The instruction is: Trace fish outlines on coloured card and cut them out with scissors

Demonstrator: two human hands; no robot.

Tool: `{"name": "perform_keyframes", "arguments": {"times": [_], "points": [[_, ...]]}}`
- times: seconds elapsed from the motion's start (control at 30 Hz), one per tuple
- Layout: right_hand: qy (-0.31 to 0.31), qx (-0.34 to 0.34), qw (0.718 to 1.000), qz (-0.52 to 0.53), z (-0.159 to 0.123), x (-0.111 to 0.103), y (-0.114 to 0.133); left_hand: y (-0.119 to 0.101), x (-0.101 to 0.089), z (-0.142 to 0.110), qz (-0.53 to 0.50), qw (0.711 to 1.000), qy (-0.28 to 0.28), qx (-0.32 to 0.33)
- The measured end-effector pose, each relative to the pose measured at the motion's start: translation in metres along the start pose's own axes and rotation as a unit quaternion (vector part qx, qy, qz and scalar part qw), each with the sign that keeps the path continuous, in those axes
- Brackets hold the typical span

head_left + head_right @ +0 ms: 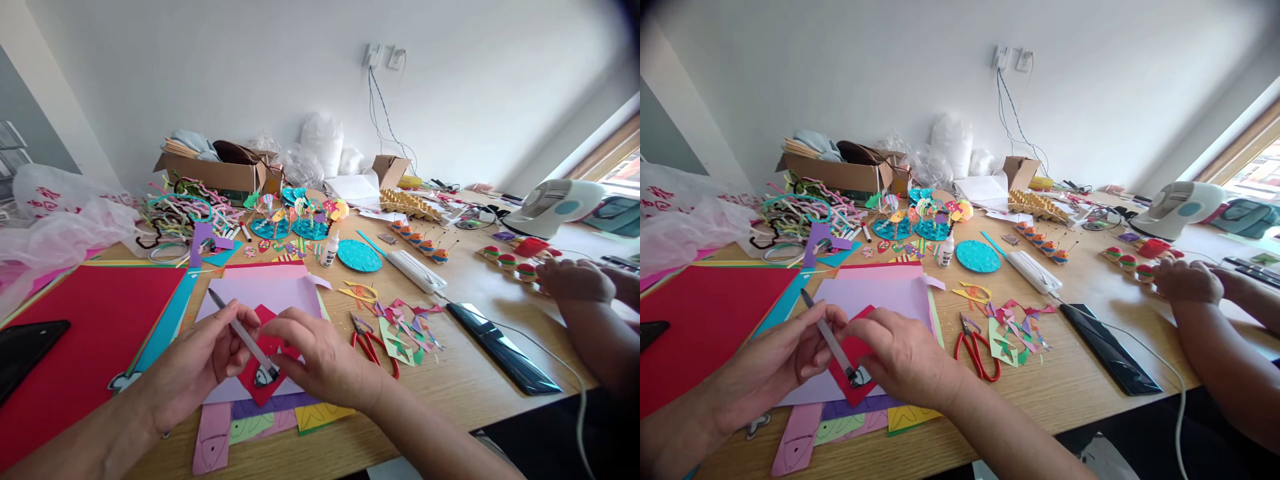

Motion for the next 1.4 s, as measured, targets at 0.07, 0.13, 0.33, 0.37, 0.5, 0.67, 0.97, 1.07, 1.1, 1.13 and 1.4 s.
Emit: {"name": "perform_keyframes", "arguments": {"times": [0.07,0.13,0.33,0.37,0.5,0.67,0.97,1.07,1.1,1.13,1.4], "points": [[-0.008,-0.046,0.999,-0.004,-0.001,-0.002,0.011,0.006,0.01,0.001,-0.021,0.999,0.015,-0.023],[-0.026,-0.046,0.998,-0.016,-0.001,-0.003,0.011,0.01,0.016,0.003,-0.037,0.999,0.014,-0.03],[-0.094,-0.069,0.99,-0.084,0.001,-0.016,0.018,0.016,0.035,0.008,-0.009,0.999,0.035,-0.023],[-0.097,-0.075,0.987,-0.1,0.0,-0.018,0.02,0.013,0.039,0.008,0.004,0.999,0.049,-0.017],[-0.135,-0.052,0.984,-0.1,-0.008,-0.038,0.018,-0.005,0.048,0.006,0.174,0.974,0.136,0.044],[-0.163,0.089,0.982,-0.031,-0.033,-0.047,-0.023,-0.023,0.006,0.009,0.552,0.81,0.09,0.175],[0.102,0.043,0.994,0.0,-0.025,0.033,-0.032,0.014,-0.01,-0.011,0.635,0.717,0.209,0.198],[0.144,0.026,0.989,0.006,-0.02,0.046,-0.029,0.019,-0.005,-0.015,0.656,0.687,0.243,0.196],[0.155,0.027,0.988,0.006,-0.019,0.05,-0.029,0.02,-0.003,-0.016,0.658,0.681,0.25,0.2],[0.164,0.029,0.986,0.004,-0.019,0.052,-0.029,0.02,-0.002,-0.017,0.66,0.676,0.255,0.206],[0.167,0.019,0.986,-0.011,-0.02,0.061,-0.027,0.019,-0.001,-0.015,0.661,0.664,0.267,0.227]]}}
Point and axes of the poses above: each hand's wrist, its own z-axis towards the middle knuckle, its own x-axis out of the palm, y = z × x, the point moved 9 cm from there along z, towards the middle knuckle, and after that the axes turned 1 degree about x, right-handed, at the moved point
